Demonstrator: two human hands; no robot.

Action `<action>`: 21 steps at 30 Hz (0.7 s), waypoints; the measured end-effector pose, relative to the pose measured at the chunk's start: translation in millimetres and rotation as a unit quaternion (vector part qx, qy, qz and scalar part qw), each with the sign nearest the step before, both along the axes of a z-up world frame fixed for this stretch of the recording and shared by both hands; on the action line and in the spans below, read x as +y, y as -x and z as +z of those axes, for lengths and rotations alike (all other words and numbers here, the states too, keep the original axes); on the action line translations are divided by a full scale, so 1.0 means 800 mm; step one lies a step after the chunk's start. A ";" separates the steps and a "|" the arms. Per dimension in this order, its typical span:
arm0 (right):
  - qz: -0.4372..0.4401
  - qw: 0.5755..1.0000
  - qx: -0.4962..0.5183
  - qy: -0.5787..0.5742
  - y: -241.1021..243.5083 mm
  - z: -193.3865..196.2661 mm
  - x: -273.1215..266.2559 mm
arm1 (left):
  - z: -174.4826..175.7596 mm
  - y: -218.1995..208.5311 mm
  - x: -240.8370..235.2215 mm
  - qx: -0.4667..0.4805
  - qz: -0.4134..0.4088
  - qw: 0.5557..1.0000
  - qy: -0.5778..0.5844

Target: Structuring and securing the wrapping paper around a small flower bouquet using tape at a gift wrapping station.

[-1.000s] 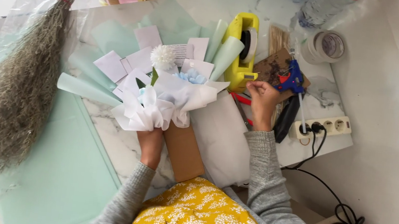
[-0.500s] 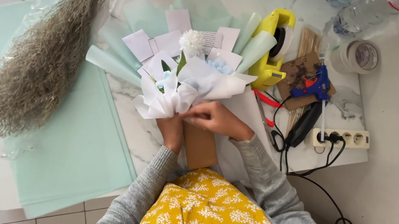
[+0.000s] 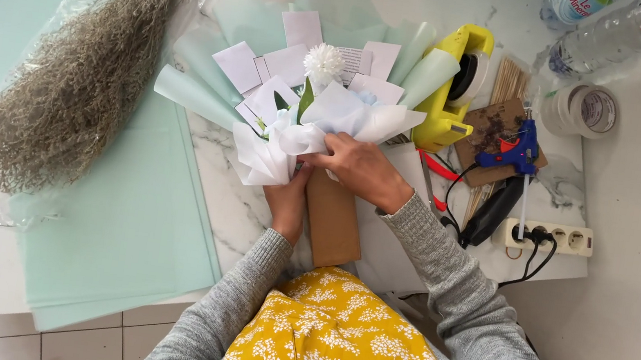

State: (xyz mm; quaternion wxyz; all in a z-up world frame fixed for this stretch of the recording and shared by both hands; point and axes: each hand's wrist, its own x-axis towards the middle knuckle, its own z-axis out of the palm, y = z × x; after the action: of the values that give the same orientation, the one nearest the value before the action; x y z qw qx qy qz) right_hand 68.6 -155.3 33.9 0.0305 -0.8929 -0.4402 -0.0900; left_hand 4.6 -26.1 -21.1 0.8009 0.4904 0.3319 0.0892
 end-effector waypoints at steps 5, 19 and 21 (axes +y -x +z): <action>0.021 0.999 -0.033 0.003 -0.006 -0.001 -0.001 | 0.009 0.001 -0.002 -0.011 0.009 1.000 0.022; 0.049 0.998 -0.029 0.000 -0.008 0.006 0.001 | 0.028 0.007 0.006 0.034 -0.004 0.999 -0.031; 0.040 0.998 -0.037 0.002 -0.007 0.002 0.000 | 0.035 0.008 0.006 0.063 -0.001 0.997 -0.040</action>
State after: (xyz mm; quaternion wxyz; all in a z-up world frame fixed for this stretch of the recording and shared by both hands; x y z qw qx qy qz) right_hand 74.2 -155.4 35.3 0.0157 -0.8705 -0.4769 -0.1208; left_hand -1.5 -21.4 7.1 0.7582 0.5269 0.3776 0.0701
